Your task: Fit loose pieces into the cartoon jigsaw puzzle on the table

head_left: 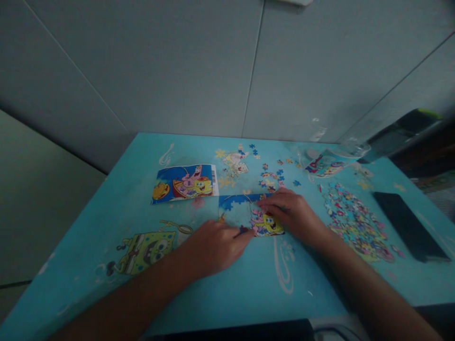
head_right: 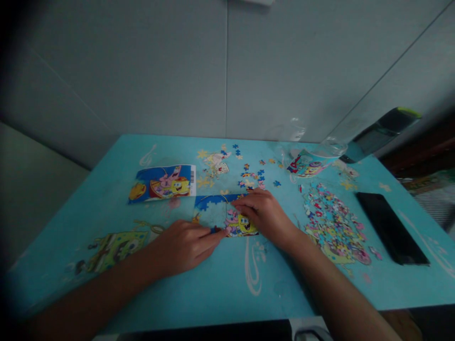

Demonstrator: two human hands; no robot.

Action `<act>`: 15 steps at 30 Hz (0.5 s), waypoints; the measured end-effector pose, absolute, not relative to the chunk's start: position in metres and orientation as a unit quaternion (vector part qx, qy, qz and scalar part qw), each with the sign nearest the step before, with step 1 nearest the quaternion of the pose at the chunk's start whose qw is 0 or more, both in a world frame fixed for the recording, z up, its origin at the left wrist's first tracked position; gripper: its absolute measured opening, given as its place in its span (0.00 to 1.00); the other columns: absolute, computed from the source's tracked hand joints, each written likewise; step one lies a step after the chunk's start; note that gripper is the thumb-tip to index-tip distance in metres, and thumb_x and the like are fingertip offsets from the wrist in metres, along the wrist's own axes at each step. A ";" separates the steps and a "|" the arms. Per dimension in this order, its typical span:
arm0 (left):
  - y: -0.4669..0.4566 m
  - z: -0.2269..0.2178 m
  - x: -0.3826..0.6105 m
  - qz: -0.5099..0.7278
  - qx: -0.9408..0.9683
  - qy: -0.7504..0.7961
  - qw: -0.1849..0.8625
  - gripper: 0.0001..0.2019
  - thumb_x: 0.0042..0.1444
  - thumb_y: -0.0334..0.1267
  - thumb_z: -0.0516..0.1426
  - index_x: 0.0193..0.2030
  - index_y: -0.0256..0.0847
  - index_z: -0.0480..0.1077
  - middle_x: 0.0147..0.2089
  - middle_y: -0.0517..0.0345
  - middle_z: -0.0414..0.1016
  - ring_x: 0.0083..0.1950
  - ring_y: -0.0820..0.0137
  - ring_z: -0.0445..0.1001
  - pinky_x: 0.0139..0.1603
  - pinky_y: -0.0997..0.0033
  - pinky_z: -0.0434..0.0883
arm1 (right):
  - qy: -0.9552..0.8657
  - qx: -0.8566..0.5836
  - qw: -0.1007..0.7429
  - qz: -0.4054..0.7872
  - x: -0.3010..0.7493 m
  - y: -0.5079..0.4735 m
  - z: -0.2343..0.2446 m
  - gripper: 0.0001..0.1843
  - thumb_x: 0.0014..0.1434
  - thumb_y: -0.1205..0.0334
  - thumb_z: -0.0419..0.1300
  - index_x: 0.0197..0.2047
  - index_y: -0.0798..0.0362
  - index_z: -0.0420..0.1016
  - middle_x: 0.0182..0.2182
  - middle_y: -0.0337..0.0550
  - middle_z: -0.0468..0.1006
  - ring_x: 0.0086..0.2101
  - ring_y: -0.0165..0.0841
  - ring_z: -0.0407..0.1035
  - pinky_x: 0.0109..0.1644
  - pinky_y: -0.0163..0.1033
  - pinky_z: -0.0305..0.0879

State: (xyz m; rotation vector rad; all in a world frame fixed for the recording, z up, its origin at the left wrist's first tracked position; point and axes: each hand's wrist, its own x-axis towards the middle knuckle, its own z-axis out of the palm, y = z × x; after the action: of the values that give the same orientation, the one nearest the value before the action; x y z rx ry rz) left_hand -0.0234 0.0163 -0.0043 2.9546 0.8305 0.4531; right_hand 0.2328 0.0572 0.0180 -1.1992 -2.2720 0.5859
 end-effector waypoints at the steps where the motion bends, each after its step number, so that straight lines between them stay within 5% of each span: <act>1: 0.016 -0.004 -0.023 0.147 0.952 0.267 0.021 0.13 0.67 0.35 0.53 0.56 0.42 0.71 0.29 0.62 0.76 0.27 0.69 0.77 0.26 0.69 0.67 | -0.831 -0.446 0.254 0.216 0.234 0.057 0.019 0.10 0.66 0.64 0.61 0.47 0.47 0.83 0.37 0.42 0.84 0.38 0.36 0.75 0.46 0.43 0.69; 15: 0.016 -0.002 -0.023 0.140 0.953 0.267 0.025 0.13 0.69 0.35 0.51 0.56 0.42 0.71 0.29 0.62 0.75 0.28 0.69 0.77 0.26 0.69 0.68 | -0.864 -0.416 0.200 0.203 0.238 0.052 0.018 0.09 0.65 0.62 0.63 0.46 0.45 0.84 0.37 0.43 0.79 0.39 0.35 0.72 0.46 0.42 0.68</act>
State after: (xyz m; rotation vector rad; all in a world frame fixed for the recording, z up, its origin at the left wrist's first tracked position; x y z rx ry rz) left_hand -0.0227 0.0163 -0.0020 2.9479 0.8263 0.4322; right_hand 0.2376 0.0521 0.0177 -1.1621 -2.4139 0.5669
